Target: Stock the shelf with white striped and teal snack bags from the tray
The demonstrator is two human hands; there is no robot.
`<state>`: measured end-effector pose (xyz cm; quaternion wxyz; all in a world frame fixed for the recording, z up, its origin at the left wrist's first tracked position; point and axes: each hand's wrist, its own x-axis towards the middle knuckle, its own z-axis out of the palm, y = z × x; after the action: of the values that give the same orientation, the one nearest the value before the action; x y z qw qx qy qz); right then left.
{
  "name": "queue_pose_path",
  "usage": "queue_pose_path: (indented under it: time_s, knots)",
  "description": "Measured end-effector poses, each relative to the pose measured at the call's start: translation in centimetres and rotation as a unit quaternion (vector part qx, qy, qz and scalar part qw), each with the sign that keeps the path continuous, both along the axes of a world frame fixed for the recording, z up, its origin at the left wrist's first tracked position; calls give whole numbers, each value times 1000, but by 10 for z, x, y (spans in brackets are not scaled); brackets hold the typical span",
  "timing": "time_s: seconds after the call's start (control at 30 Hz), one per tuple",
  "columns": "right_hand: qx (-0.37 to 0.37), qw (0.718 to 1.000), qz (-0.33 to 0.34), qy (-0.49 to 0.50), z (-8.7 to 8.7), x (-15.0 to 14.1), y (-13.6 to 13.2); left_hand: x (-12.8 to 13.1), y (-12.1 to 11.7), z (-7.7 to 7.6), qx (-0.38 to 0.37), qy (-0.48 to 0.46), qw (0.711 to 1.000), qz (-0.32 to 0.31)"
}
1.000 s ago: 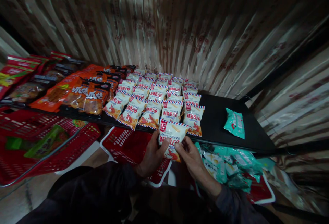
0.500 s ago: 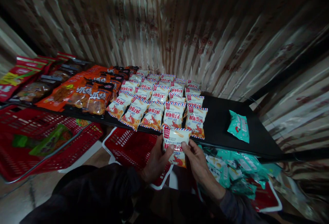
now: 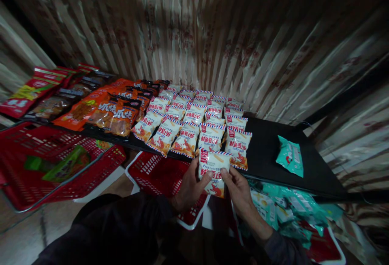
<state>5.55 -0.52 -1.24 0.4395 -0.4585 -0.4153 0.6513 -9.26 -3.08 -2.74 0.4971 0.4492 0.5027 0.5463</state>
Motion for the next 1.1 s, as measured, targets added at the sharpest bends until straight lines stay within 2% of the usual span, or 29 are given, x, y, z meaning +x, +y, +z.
queue_pose_path:
  time_s: [0.33, 0.43, 0.57, 0.9, 1.1]
  knots:
    - [28, 999, 9, -26, 2, 0, 5, -1, 5, 6, 4, 2, 1000, 9]
    - [40, 999, 15, -34, 2, -1, 9, -2, 8, 8, 30, -6, 999, 16]
    - [49, 998, -14, -29, 4, -6, 13, -3, 14, 9, 62, 5, 998, 17]
    - [57, 992, -102, -43, 7, -16, 8, -2, 24, 14, 55, 77, 995, 23]
    - [55, 991, -107, -52, 8, -12, 0, 1, 21, 10, 43, 75, 996, 14]
